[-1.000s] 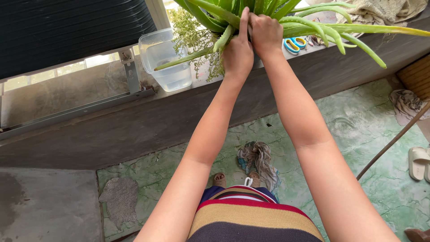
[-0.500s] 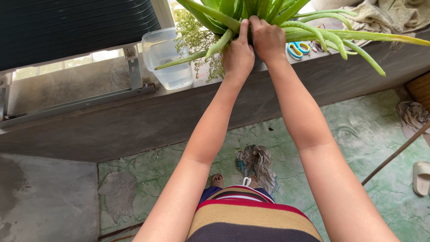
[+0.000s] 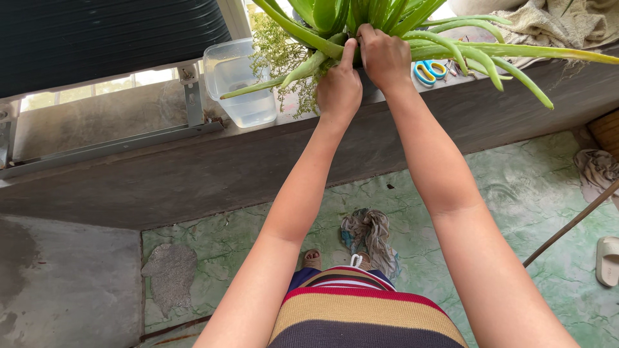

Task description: The person removes dead leaves and debris from potted aloe vera and other plants by hand, placing the discarded material on the ledge.

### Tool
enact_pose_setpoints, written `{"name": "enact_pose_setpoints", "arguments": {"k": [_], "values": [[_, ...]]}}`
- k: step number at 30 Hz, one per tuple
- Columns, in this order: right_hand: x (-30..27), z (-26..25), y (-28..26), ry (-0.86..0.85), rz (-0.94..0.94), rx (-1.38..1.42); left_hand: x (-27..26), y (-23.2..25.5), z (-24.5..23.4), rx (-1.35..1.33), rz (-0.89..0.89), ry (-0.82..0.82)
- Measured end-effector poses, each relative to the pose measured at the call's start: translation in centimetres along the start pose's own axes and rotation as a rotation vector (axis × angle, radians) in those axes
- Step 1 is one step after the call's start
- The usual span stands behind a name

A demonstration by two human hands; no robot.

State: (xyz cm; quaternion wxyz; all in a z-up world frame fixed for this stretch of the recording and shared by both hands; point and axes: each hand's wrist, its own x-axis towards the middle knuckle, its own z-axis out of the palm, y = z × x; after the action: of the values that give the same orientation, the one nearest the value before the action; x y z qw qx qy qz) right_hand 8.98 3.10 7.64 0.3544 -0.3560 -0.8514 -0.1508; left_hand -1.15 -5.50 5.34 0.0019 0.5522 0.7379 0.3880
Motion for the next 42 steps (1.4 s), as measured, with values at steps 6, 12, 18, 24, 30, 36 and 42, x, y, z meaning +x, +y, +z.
{"name": "enact_pose_setpoints", "arguments": {"k": [6, 12, 18, 24, 30, 36, 42], "values": [[0.1, 0.4, 0.0, -0.011, 0.050, 0.023, -0.3, -0.3, 0.2, -0.018, 0.049, 0.043], [0.4, 0.7, 0.1, -0.012, 0.105, 0.045, -1.0, -0.4, -0.1, 0.003, 0.035, -0.025], [0.7, 1.1, 0.4, 0.000, 0.142, 0.085, -0.9, -0.9, 0.4, 0.008, 0.092, 0.077], [1.2, 0.9, 0.6, -0.008, 0.097, 0.054, -2.0, -1.0, 0.1, 0.046, 0.060, -0.024], [2.0, -2.5, -1.0, -0.260, 0.211, 0.235, -2.0, -1.5, 1.0, 0.053, 0.111, 0.063], [2.2, -1.9, -1.1, -0.168, 0.056, 0.083, -2.1, -1.9, 1.4, 0.051, 0.113, 0.043], [1.5, 0.9, -0.1, -0.152, -0.010, -0.135, -2.2, -1.6, 1.2, 0.074, 0.103, 0.035]]}}
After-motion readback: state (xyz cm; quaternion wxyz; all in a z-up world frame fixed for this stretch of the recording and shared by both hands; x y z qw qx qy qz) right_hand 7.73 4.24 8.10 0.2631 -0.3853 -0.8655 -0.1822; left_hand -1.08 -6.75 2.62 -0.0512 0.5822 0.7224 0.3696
